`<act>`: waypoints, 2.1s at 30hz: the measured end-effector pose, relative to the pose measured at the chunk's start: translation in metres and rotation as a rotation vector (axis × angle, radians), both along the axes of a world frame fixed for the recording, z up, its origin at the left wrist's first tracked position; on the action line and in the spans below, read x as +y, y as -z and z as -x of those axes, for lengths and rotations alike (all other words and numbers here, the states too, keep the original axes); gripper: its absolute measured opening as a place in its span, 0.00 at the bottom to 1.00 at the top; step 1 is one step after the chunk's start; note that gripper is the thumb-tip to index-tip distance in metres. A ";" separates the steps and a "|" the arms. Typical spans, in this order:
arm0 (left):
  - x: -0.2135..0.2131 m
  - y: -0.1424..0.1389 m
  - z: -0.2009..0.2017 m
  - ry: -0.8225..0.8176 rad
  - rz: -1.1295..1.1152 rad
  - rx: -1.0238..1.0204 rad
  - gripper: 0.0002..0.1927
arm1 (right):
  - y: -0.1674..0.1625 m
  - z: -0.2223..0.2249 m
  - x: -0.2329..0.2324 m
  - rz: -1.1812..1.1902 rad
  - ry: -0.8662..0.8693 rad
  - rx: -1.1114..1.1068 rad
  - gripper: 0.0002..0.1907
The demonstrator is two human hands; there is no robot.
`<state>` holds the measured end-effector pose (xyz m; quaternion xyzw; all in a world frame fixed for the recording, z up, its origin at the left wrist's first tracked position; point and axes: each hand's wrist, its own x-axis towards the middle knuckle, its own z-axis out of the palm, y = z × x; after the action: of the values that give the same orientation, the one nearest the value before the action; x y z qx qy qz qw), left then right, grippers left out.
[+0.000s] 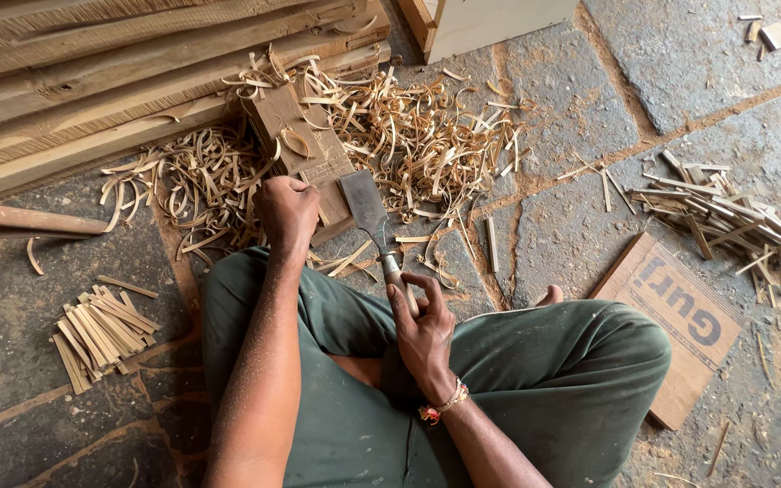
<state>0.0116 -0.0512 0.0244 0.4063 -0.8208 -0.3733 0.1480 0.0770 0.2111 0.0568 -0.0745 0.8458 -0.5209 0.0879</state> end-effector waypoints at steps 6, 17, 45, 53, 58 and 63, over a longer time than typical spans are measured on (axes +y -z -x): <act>0.004 -0.028 -0.009 -0.083 0.003 -0.015 0.13 | -0.021 0.011 0.003 -0.059 -0.032 -0.083 0.18; 0.115 -0.028 -0.052 0.705 0.270 0.484 0.30 | -0.098 -0.021 0.034 -0.025 -0.140 -0.021 0.13; 0.063 0.044 0.004 0.847 0.314 0.222 0.26 | -0.050 0.002 -0.025 -0.146 -0.161 0.019 0.07; 0.043 0.033 0.018 0.732 0.486 0.435 0.26 | -0.040 0.013 -0.045 -0.038 -0.161 0.100 0.07; 0.053 0.006 -0.025 0.111 0.214 0.342 0.17 | -0.031 0.014 -0.039 0.243 -0.038 -0.065 0.09; 0.040 0.003 -0.030 0.020 0.216 0.010 0.17 | -0.022 0.014 -0.020 0.278 0.029 -0.106 0.11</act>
<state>0.0420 -0.0108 0.0216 0.3781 -0.8594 -0.2861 0.1914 0.0630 0.1909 0.0784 -0.0463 0.7607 -0.6374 0.1137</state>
